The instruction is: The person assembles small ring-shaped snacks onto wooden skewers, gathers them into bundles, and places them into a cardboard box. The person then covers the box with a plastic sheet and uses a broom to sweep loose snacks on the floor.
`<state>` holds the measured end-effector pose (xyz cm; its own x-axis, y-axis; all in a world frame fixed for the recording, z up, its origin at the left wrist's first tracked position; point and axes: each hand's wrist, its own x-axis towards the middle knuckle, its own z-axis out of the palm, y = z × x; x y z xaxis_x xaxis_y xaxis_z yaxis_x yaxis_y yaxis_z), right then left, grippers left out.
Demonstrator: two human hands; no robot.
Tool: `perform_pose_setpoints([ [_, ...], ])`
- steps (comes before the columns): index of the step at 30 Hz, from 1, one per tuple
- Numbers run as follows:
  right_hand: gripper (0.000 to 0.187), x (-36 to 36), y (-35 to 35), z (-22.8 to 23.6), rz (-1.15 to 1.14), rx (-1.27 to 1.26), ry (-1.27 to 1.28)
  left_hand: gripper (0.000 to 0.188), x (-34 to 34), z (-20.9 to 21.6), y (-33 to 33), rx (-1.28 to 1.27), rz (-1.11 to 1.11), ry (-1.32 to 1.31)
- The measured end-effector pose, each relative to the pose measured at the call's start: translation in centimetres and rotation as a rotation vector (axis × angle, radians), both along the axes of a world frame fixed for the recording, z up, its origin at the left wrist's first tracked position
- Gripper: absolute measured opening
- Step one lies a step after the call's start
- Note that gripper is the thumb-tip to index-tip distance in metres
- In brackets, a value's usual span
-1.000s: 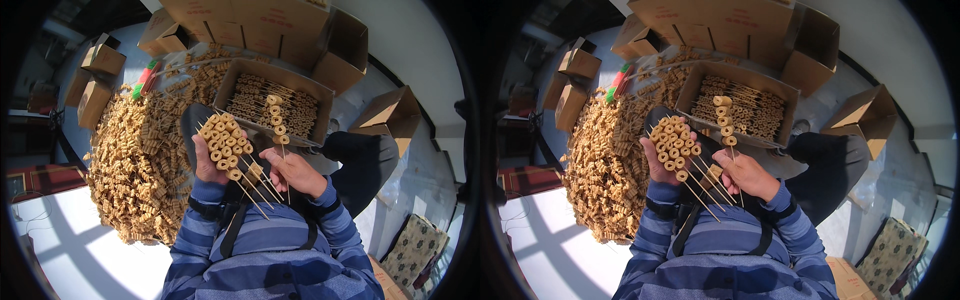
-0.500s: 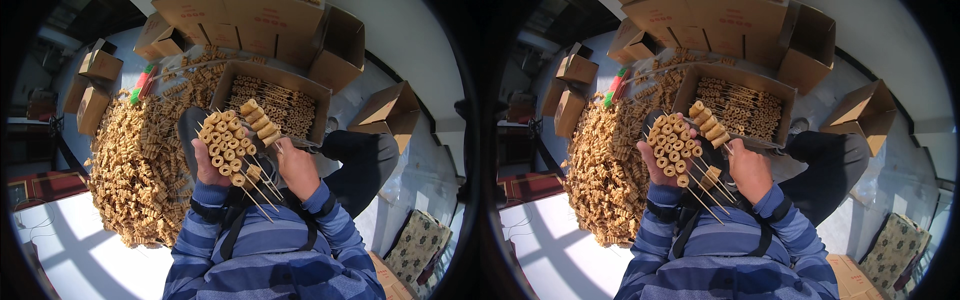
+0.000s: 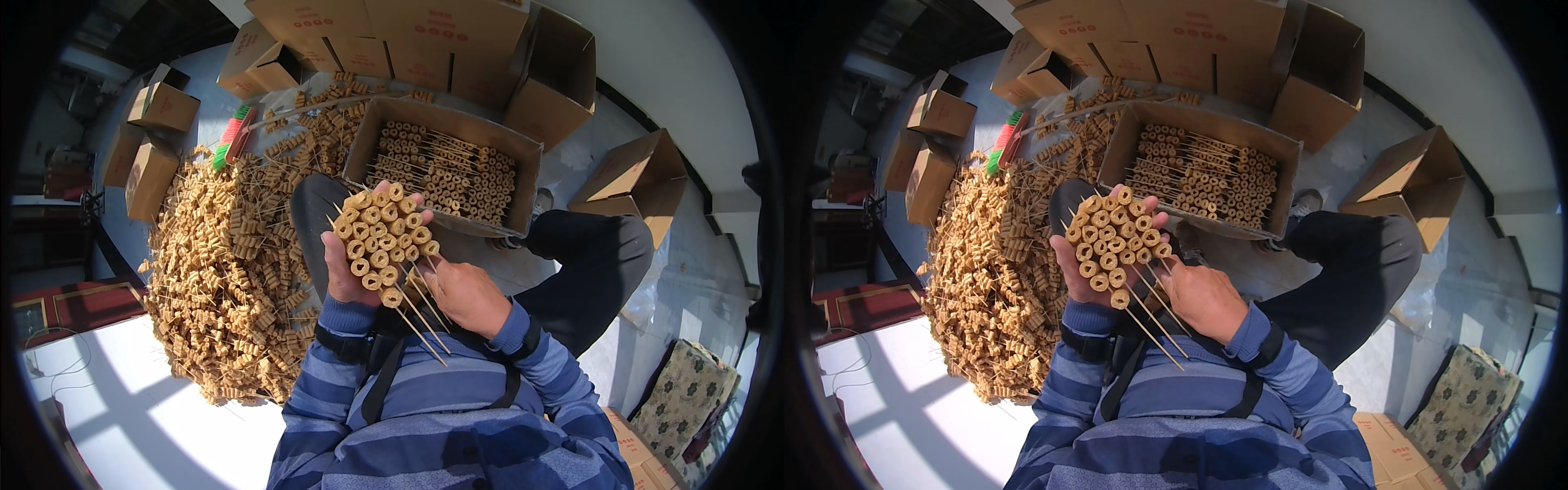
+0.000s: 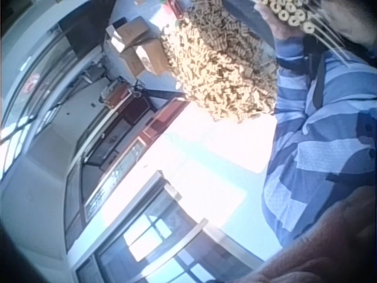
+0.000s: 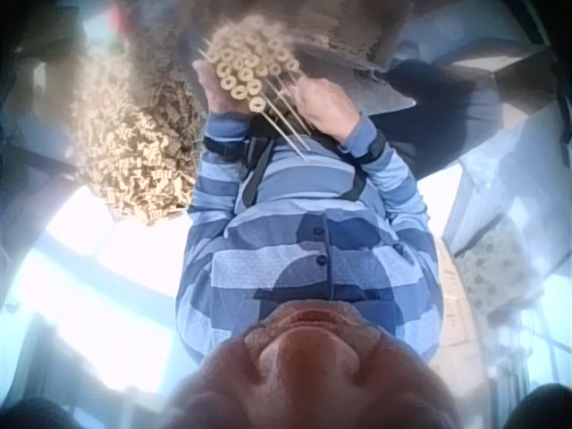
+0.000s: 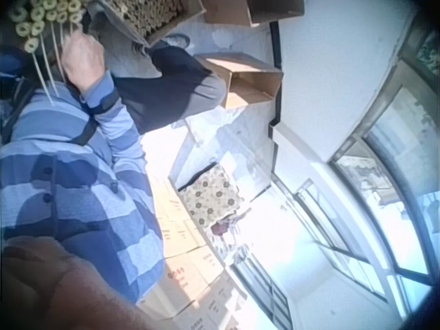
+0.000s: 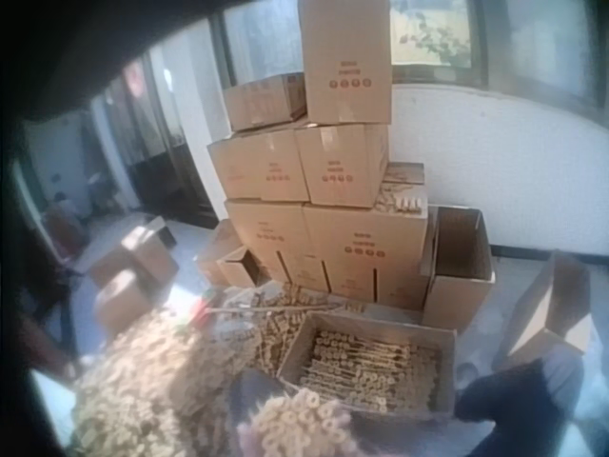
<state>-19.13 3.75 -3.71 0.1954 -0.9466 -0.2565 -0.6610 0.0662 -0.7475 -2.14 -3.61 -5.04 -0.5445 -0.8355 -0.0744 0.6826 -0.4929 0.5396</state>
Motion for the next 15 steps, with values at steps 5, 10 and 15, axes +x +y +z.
perform_pose_setpoints([
  [5,0.032,-0.2,-0.4,-0.1,0.034,0.102,-0.043,0.106,0.1,-0.3,0.0,-0.039,0.019,0.002],
  [10,0.052,-2.1,-0.8,3.1,-0.085,-0.024,-0.182,0.093,0.2,0.0,-1.3,-0.020,0.170,-0.078],
  [15,0.095,-0.4,-0.9,5.5,-0.035,-0.510,-0.045,0.094,-0.2,0.6,-1.9,-0.037,0.120,-0.174],
])
